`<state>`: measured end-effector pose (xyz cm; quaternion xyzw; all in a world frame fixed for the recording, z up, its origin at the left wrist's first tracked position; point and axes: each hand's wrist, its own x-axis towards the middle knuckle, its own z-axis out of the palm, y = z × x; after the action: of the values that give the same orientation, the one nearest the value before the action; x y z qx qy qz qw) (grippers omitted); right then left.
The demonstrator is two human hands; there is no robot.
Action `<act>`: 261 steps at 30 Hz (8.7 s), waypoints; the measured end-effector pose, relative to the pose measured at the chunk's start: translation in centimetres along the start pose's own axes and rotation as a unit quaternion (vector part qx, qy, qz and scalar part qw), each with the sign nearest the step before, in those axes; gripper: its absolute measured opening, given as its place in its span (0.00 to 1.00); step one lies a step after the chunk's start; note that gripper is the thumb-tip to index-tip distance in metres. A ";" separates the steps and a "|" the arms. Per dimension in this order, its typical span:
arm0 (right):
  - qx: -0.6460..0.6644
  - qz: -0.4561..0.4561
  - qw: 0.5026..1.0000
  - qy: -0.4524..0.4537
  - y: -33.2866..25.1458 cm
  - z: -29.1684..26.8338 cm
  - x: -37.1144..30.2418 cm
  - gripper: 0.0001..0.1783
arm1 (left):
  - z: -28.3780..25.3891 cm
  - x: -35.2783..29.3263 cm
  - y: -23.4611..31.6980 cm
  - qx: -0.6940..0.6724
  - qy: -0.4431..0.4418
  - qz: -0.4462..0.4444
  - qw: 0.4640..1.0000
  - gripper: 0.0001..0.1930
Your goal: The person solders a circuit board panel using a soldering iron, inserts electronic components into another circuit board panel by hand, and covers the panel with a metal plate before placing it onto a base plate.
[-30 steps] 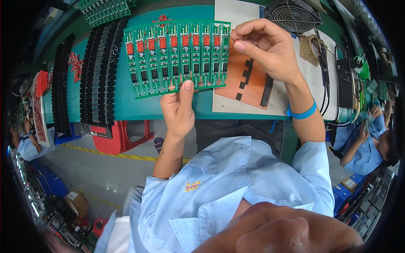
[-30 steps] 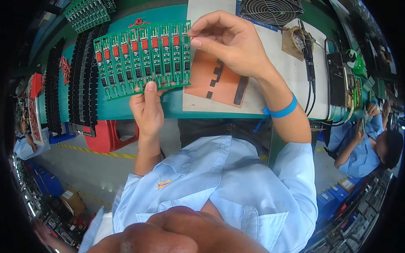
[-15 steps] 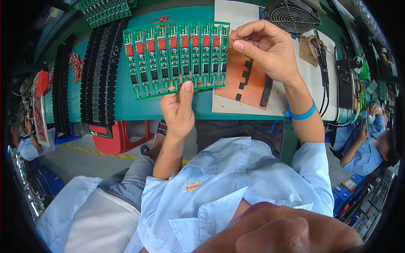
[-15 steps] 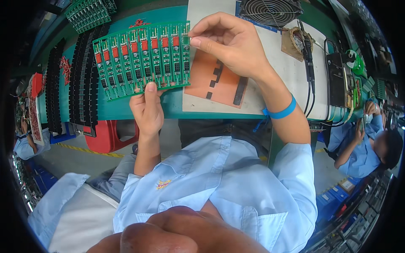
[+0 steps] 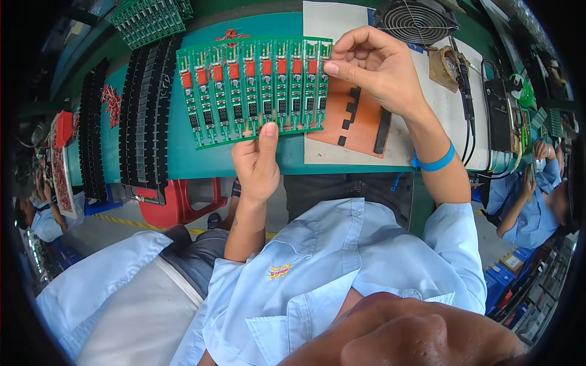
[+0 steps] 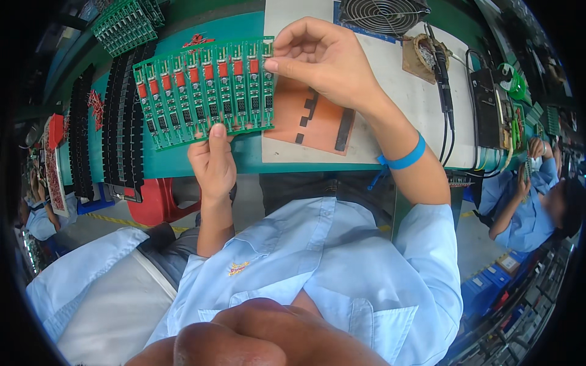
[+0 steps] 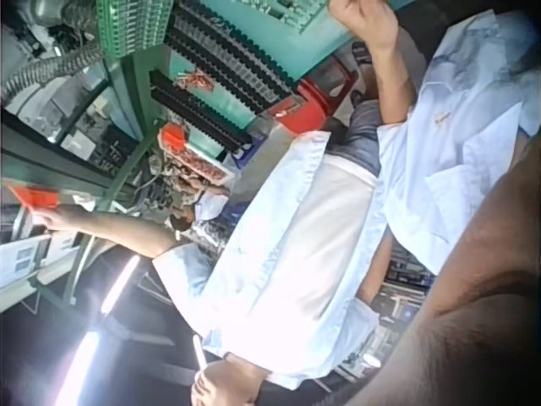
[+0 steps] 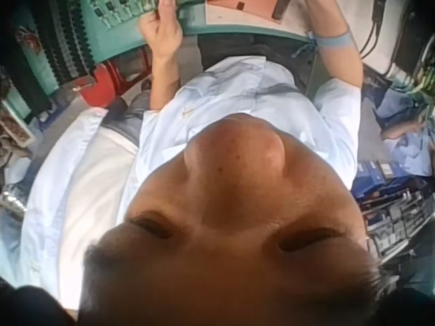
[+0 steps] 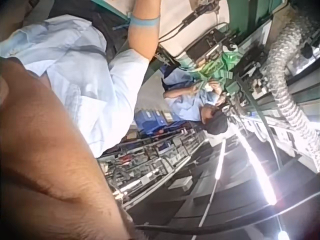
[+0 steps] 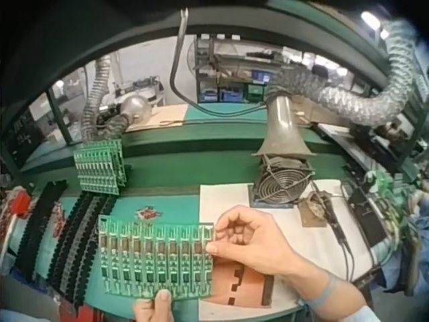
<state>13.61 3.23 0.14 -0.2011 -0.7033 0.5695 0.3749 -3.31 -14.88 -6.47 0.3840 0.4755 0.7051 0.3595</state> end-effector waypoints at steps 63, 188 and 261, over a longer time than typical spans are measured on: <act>0.059 0.063 0.995 -0.047 -1.2 1.0 -1.4 0.09 | 3.3 1.2 2.0 -0.158 0.017 -0.039 0.986 0.14; 0.044 0.196 0.965 0.168 -4.7 0.6 -15.9 0.42 | 8.8 -3.6 2.2 -0.426 -0.226 -0.216 0.849 0.44; -0.379 -0.293 0.837 0.265 -6.0 -4.6 -17.6 0.16 | 8.2 5.4 3.7 -0.011 -0.367 -0.032 0.930 0.54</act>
<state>29.19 -7.84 0.94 -0.2553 -0.7641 0.0470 0.5906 1.03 -8.03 0.15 0.5964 0.3152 0.5083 0.5352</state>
